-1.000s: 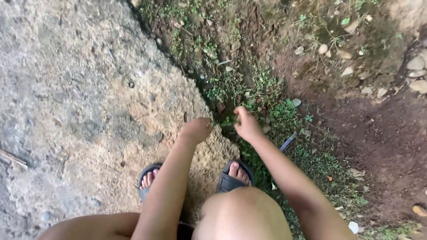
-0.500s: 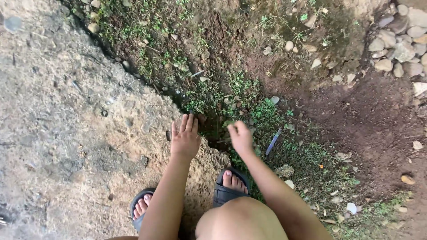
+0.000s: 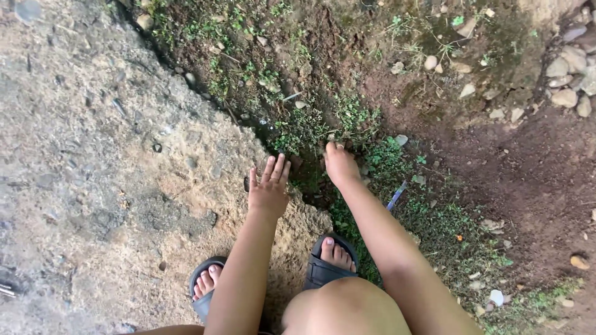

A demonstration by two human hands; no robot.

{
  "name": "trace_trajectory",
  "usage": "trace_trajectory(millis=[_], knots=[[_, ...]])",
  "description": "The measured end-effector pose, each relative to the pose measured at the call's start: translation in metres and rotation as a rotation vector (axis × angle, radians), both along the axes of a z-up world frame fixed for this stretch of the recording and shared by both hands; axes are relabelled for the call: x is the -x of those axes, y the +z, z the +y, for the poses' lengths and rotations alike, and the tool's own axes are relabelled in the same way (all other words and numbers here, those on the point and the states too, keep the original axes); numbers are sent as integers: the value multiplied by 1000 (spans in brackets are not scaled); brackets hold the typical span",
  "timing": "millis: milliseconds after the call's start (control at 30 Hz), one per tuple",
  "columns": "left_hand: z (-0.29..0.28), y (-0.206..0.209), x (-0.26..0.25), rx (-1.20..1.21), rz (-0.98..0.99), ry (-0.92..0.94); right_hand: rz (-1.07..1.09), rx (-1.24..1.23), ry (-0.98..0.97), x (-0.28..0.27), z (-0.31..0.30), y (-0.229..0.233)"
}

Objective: Pulling small weeds and plants from a dirt patch by hand.

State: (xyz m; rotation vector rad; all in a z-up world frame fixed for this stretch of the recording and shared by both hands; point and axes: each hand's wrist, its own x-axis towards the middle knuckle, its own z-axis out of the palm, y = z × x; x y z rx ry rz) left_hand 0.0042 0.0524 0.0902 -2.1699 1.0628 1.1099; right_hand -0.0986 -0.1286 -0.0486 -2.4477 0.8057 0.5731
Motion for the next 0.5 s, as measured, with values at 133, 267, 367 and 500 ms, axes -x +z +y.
trace_trajectory(millis=[133, 267, 367, 500], knots=[[0, 3, 0, -23, 0, 1, -98, -173, -125, 2, 1, 20], [3, -8, 0, 8, 17, 22, -292, -263, -425, -8, 0, 62], [4, 10, -2, 25, 3, 28, -309, -324, -597, -21, -3, 61], [-1, 34, -8, 19, -59, 268, -619, 50, -224, -39, -10, 8]])
